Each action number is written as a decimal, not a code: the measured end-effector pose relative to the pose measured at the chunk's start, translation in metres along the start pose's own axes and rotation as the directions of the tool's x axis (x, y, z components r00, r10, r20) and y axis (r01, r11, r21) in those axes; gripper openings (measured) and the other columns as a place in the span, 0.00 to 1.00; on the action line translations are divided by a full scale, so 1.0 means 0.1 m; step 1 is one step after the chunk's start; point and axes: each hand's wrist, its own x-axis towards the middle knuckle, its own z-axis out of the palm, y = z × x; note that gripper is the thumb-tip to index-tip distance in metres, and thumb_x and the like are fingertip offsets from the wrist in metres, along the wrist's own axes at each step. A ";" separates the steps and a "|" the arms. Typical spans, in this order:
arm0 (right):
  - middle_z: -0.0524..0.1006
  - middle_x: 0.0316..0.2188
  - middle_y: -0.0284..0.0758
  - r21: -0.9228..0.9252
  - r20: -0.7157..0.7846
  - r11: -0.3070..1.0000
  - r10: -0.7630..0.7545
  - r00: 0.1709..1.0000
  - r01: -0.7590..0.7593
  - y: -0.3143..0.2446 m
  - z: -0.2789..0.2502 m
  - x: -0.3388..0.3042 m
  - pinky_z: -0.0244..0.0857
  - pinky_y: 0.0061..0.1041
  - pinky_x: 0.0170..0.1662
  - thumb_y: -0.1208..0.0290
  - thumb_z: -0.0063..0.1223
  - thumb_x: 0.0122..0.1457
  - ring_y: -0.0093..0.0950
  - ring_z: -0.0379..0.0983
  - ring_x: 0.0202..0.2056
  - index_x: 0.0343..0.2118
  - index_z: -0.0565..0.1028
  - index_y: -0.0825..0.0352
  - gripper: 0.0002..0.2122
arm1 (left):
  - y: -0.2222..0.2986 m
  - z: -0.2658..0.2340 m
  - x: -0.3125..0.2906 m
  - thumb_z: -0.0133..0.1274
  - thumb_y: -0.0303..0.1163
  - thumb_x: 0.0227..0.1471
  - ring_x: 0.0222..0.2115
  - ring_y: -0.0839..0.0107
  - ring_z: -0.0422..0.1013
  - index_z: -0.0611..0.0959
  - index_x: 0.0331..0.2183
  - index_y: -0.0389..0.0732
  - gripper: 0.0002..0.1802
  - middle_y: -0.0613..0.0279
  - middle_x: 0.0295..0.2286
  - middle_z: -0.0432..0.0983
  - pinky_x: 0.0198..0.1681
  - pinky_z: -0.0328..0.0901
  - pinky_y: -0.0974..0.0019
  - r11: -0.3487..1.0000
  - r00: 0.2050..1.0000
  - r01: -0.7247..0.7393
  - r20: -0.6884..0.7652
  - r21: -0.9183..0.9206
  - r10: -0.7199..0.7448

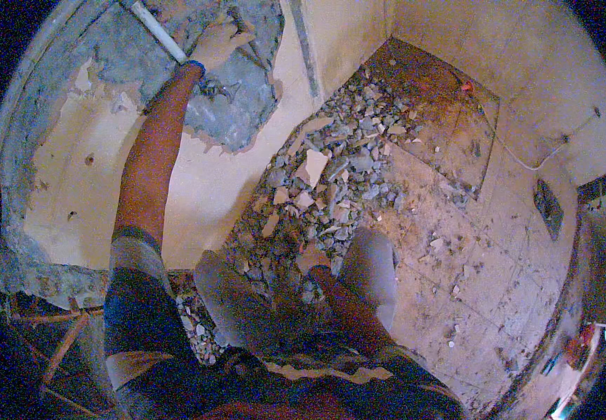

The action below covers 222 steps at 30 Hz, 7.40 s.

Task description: The person uses a hammer and chisel to break tiles and plaster off a wall. They repeatedly strike the wall surface, removing debris that falls to the floor.

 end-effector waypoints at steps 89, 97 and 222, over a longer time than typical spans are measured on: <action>0.86 0.36 0.41 -0.222 -0.702 0.802 -0.526 0.480 0.555 -2.47 -4.11 -1.44 0.73 0.30 0.48 0.54 0.64 0.64 0.30 0.82 0.39 0.48 0.82 0.69 0.21 | -0.09 0.24 -0.12 0.42 0.40 0.68 0.49 0.54 0.77 0.81 0.51 0.54 0.17 0.52 0.44 0.81 0.71 0.41 0.28 0.938 0.949 -0.282 -0.083 0.202 0.303; 0.71 0.23 0.24 -0.202 -0.924 0.332 -0.375 -0.068 0.921 -2.71 -4.18 -1.99 0.65 0.18 0.31 0.66 0.62 0.68 0.18 0.67 0.25 0.38 0.75 0.68 0.10 | 0.05 0.07 -0.05 0.48 0.57 0.65 0.37 0.41 0.78 0.86 0.30 0.37 0.31 0.41 0.28 0.81 0.61 0.58 0.38 0.996 0.996 0.033 0.086 -0.077 -0.026; 0.86 0.38 0.49 -0.305 -0.786 0.713 -0.563 0.256 0.631 -2.77 -4.65 -1.54 0.75 0.42 0.47 0.46 0.60 0.64 0.50 0.83 0.43 0.45 0.84 0.64 0.23 | 0.15 -0.09 0.52 0.46 0.59 0.66 0.51 0.44 0.78 0.85 0.49 0.39 0.32 0.41 0.49 0.82 0.60 0.66 0.41 0.959 0.959 0.283 -0.035 0.016 -0.282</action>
